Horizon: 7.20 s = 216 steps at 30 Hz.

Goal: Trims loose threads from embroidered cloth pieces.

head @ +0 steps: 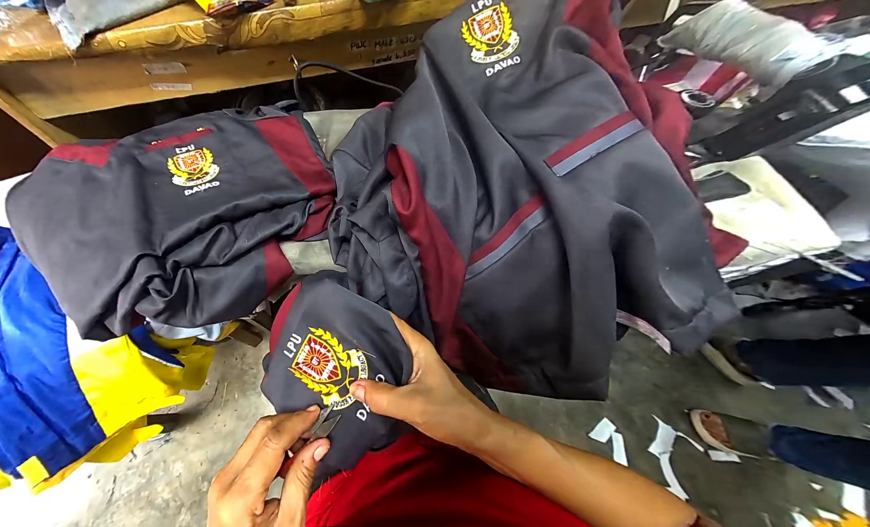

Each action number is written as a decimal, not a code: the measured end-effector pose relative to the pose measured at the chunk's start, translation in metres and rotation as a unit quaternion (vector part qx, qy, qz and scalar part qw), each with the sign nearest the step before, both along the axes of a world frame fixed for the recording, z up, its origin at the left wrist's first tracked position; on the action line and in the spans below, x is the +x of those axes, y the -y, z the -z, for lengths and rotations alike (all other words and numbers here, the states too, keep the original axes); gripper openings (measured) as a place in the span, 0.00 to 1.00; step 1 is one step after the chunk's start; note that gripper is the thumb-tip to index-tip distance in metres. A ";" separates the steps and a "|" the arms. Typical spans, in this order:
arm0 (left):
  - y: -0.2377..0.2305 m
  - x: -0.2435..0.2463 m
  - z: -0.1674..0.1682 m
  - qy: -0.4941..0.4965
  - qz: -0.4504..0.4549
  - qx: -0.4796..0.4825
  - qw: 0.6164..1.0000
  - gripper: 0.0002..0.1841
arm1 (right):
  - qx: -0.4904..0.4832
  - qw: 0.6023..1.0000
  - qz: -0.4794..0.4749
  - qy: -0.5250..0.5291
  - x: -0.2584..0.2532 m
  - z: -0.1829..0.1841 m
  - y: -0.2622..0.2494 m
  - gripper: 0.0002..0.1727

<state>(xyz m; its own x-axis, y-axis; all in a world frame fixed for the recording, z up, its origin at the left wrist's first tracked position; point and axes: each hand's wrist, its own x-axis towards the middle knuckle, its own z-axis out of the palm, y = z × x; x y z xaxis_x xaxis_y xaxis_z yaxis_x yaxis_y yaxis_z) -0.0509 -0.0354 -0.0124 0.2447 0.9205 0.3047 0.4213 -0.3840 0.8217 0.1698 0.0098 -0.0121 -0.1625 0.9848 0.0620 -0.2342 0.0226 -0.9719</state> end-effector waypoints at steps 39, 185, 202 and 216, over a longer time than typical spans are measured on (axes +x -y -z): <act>-0.011 -0.007 0.012 0.086 0.046 -0.060 0.993 0.12 | -0.014 0.999 -0.033 -0.021 0.003 0.005 -0.001 0.40; -0.007 0.006 0.018 0.053 -0.039 0.007 0.998 0.11 | 0.004 1.000 0.008 0.005 -0.003 0.004 0.000 0.39; -0.009 0.024 0.011 0.046 -0.121 0.060 0.990 0.10 | -0.008 1.000 0.019 0.016 -0.007 0.005 0.004 0.40; -0.013 0.038 0.018 -0.014 -0.149 0.092 0.984 0.06 | 0.072 0.989 0.012 0.131 -0.010 -0.002 0.008 0.30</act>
